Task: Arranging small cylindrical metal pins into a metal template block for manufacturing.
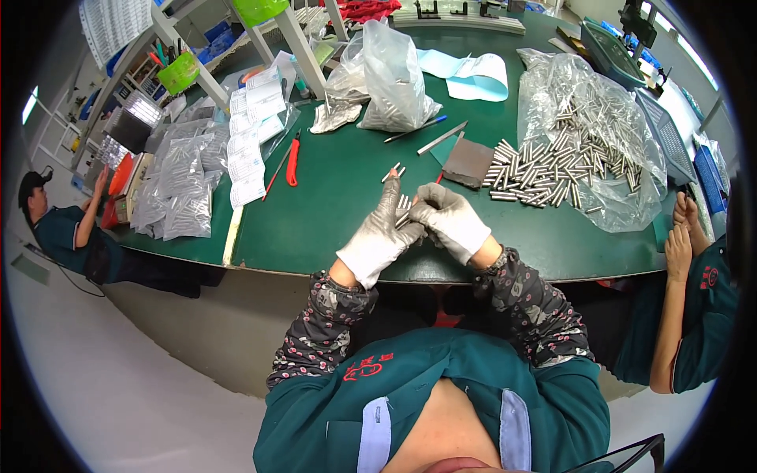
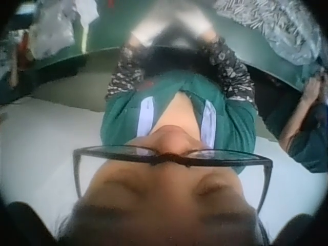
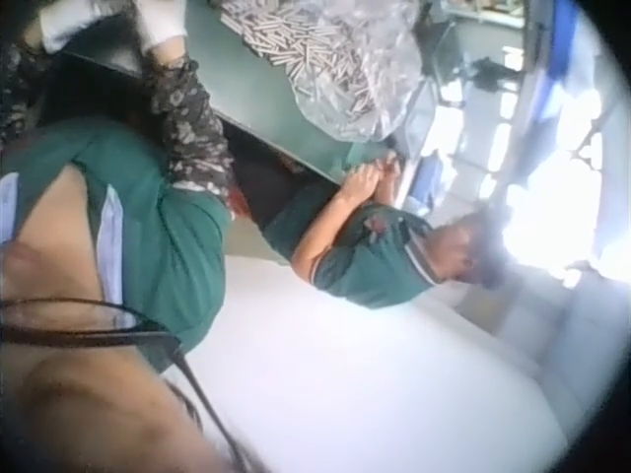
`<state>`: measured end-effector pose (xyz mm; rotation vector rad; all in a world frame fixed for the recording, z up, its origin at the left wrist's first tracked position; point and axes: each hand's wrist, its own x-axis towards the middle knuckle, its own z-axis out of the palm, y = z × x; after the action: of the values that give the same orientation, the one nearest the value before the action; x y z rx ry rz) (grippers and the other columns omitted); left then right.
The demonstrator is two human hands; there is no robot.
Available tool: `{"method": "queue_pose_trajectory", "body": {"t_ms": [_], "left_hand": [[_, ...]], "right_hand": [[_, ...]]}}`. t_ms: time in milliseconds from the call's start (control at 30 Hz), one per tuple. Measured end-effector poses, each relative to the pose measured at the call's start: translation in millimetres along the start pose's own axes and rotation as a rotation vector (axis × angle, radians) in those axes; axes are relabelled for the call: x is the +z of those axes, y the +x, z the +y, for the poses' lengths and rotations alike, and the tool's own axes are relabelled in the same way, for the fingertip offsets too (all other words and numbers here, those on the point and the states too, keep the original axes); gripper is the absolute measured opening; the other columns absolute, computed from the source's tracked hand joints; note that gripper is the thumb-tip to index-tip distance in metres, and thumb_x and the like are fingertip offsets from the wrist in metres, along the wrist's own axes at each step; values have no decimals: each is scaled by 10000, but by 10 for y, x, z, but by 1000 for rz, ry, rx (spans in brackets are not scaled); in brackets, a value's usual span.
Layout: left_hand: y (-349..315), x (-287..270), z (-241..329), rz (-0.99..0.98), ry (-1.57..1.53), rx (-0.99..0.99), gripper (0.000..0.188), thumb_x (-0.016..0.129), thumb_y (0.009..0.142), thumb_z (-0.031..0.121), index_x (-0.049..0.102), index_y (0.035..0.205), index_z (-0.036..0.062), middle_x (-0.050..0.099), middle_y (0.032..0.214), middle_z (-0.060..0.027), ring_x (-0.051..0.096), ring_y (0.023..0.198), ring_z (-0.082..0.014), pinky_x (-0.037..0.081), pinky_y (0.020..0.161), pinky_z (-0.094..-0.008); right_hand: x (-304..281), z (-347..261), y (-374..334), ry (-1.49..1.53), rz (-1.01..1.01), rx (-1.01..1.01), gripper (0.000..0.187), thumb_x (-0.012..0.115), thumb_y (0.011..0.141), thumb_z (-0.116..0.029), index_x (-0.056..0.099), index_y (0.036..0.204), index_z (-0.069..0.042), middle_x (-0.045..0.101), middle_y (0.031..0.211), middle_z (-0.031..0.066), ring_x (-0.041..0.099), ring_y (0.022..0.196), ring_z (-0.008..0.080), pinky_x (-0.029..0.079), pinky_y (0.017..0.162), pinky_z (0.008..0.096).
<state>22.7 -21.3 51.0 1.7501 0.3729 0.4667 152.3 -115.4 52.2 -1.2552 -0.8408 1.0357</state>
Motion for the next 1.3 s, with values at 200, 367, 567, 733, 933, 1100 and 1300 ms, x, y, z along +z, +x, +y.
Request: {"method": "queue_pose_trajectory", "body": {"t_ms": [200, 367, 567, 733, 933, 1100, 1300], "left_hand": [[95, 100, -104, 60, -92, 150, 623, 651, 799, -31, 394, 1359, 60, 630, 1026, -28, 589, 884, -93, 492, 786, -225], [121, 209, -60, 190, -36, 98, 421, 688, 780, 8, 572, 1182, 54, 633, 962, -3, 587, 854, -74, 491, 763, -219], [163, 208, 8, 273, 215, 151, 334, 726, 755, 70, 628, 1074, 50, 655, 908, -29, 605, 792, -82, 504, 717, -231], [222, 167, 71, 260, 320, 189, 289, 728, 750, 91, 633, 1018, 40, 665, 879, -51, 619, 744, -97, 516, 685, -244], [285, 115, 180, 251, 124, 66, 116, 630, 823, 53, 610, 937, 46, 616, 749, 4, 544, 640, -25, 431, 531, -185], [666, -285, 633, 383, -110, 223, 86, 585, 869, 49, 594, 955, 43, 603, 816, 21, 516, 696, -29, 423, 616, -183], [1710, -707, 1006, 350, 743, 532, 192, 629, 831, 115, 594, 1008, 49, 652, 880, -103, 635, 814, -204, 492, 730, -292]], "right_hand": [[-58, 365, 99, 775, -43, 134, 120, 545, 925, -213, 521, 987, -113, 551, 771, -13, 479, 550, 57, 354, 446, 178], [-109, 486, 139, 944, -270, 110, 138, 522, 938, -217, 539, 1039, -126, 548, 811, -26, 447, 538, 50, 345, 463, 174], [-142, 520, 175, 952, -245, 147, 180, 519, 936, -207, 536, 1105, -146, 541, 800, -28, 423, 524, 54, 340, 467, 185], [-162, 521, 220, 933, -266, 139, 150, 511, 937, -213, 538, 1067, -142, 533, 762, -26, 427, 518, 74, 336, 464, 210], [-130, 246, 81, 682, -101, 179, 242, 516, 926, -288, 513, 1078, -100, 537, 749, 29, 476, 537, 113, 349, 451, 233], [-300, 26, -95, 488, 50, 159, 296, 508, 914, -196, 467, 1166, -45, 543, 755, 48, 493, 533, 113, 399, 463, 232], [-444, -105, -173, 417, -11, 153, 171, 499, 909, -154, 524, 1043, -51, 574, 714, 48, 497, 505, 88, 382, 450, 213]]}}
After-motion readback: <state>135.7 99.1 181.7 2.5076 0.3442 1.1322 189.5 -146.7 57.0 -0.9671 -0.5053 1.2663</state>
